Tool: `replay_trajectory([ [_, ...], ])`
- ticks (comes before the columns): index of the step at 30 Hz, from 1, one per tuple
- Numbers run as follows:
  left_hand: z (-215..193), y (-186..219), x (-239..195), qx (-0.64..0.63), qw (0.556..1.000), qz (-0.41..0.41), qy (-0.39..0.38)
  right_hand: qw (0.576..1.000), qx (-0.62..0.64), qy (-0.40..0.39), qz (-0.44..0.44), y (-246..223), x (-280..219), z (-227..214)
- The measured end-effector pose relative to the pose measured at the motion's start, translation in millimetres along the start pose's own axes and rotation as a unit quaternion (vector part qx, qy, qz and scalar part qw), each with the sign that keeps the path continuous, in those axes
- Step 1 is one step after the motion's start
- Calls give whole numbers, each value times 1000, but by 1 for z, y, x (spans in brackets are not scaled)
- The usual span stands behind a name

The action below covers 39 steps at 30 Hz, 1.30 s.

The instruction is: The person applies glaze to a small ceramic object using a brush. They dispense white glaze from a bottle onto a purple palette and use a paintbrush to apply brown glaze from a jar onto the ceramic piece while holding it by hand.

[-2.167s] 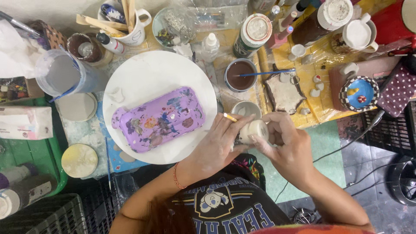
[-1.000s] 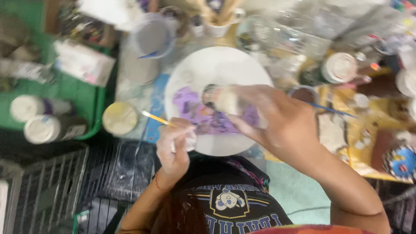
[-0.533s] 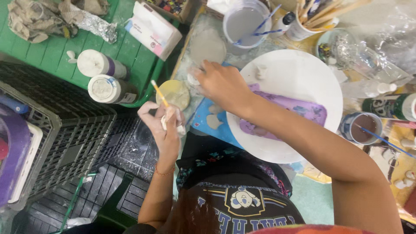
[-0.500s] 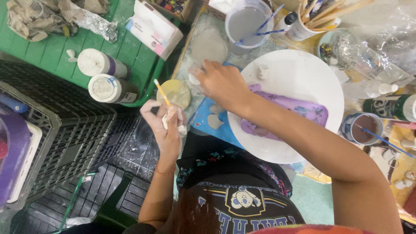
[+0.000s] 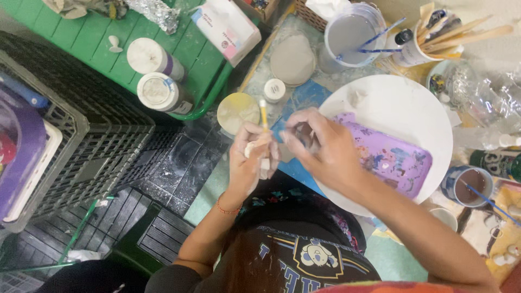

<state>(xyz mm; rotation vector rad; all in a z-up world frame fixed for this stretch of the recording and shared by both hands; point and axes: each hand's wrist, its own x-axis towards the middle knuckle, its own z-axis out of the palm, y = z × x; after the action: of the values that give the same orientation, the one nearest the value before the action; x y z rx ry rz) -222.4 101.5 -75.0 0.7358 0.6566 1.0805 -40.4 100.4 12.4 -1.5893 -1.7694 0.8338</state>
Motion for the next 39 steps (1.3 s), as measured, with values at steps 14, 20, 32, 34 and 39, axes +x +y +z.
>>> replay_trajectory([
  [14,-60,38,0,434,788,315,303,916,395,-9,68,-23,14,39],
  [20,-119,49,49,535,691,298,383,793,590,-101,113,-37,33,57],
  [32,-93,59,11,581,674,358,283,952,303,-37,8,-39,13,58],
  [34,-74,65,-2,606,674,366,211,994,98,-19,-38,-51,11,50],
  [39,-26,49,-16,582,760,285,47,993,-75,32,-88,-56,-2,34],
])
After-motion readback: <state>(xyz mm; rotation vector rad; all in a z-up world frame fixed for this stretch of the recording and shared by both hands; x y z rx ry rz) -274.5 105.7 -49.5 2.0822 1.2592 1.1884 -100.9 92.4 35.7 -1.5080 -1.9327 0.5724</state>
